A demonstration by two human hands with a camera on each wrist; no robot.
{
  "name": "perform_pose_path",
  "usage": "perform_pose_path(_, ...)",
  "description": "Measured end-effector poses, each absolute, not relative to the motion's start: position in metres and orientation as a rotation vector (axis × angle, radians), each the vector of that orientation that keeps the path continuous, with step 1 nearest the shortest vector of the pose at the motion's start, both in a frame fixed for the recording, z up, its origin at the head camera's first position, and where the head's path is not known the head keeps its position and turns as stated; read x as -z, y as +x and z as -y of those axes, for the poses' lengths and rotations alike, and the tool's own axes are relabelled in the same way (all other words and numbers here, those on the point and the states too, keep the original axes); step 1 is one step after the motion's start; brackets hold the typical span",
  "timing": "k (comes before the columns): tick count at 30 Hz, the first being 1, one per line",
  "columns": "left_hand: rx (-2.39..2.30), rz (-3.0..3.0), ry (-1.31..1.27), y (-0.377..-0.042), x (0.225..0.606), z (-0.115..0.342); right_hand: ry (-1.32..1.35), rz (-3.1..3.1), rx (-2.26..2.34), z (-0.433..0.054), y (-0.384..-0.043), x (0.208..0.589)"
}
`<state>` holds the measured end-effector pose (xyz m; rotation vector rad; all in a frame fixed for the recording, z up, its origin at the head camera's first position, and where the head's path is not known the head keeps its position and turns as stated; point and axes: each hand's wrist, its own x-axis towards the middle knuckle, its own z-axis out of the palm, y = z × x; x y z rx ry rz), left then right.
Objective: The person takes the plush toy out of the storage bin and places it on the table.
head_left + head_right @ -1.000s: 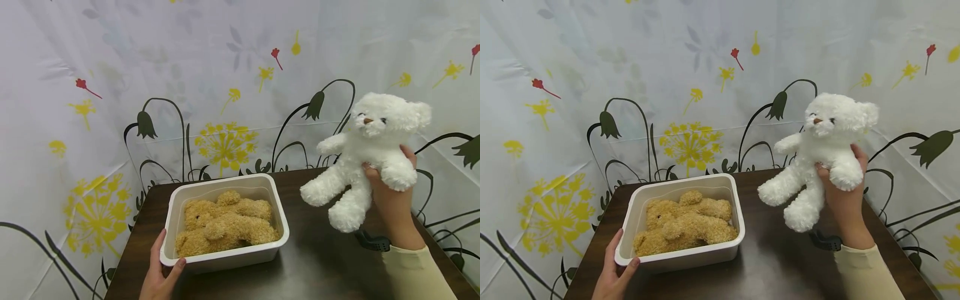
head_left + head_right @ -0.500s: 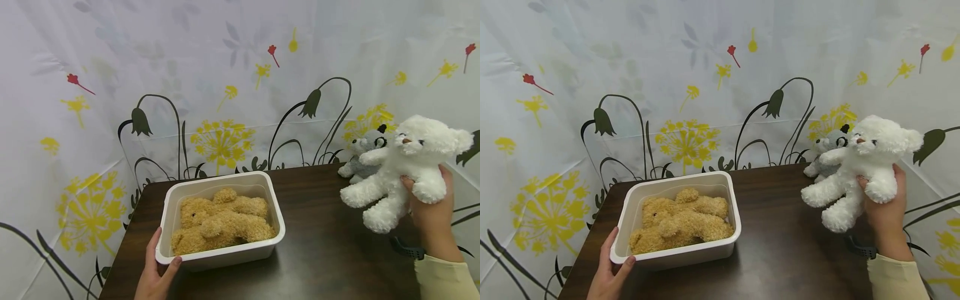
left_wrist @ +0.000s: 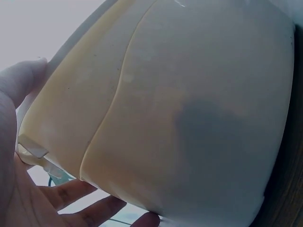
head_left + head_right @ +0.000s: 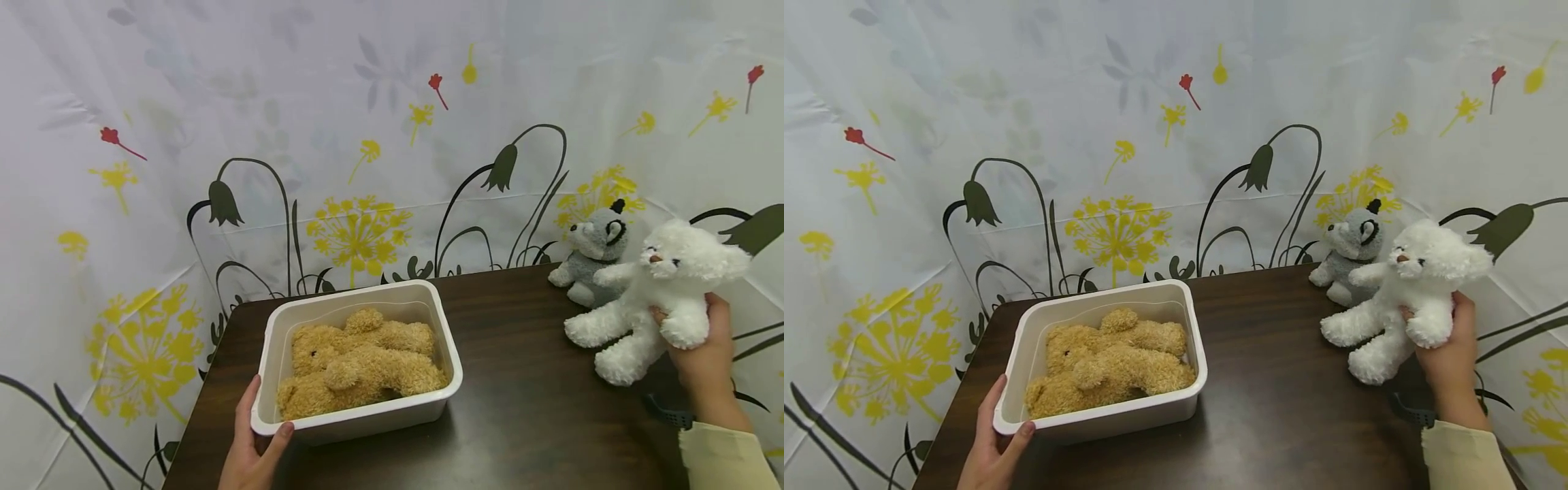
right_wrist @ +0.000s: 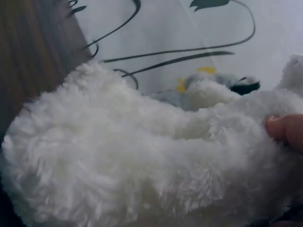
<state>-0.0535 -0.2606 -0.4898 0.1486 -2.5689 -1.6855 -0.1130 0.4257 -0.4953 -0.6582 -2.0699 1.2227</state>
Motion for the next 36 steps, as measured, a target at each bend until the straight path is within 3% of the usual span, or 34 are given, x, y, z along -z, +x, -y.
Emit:
perform_pose_path(22, 1.633, 2.597, 0.173, -0.051, 0.492, 0.261, -0.742, 2.214, -1.455, -0.459, -0.119, 0.551)
perform_pose_path(36, 1.71, 2.534, 0.115, -0.053, 0.492, 0.259, -0.776, 1.69, -1.997, -0.46, -0.116, 0.554)
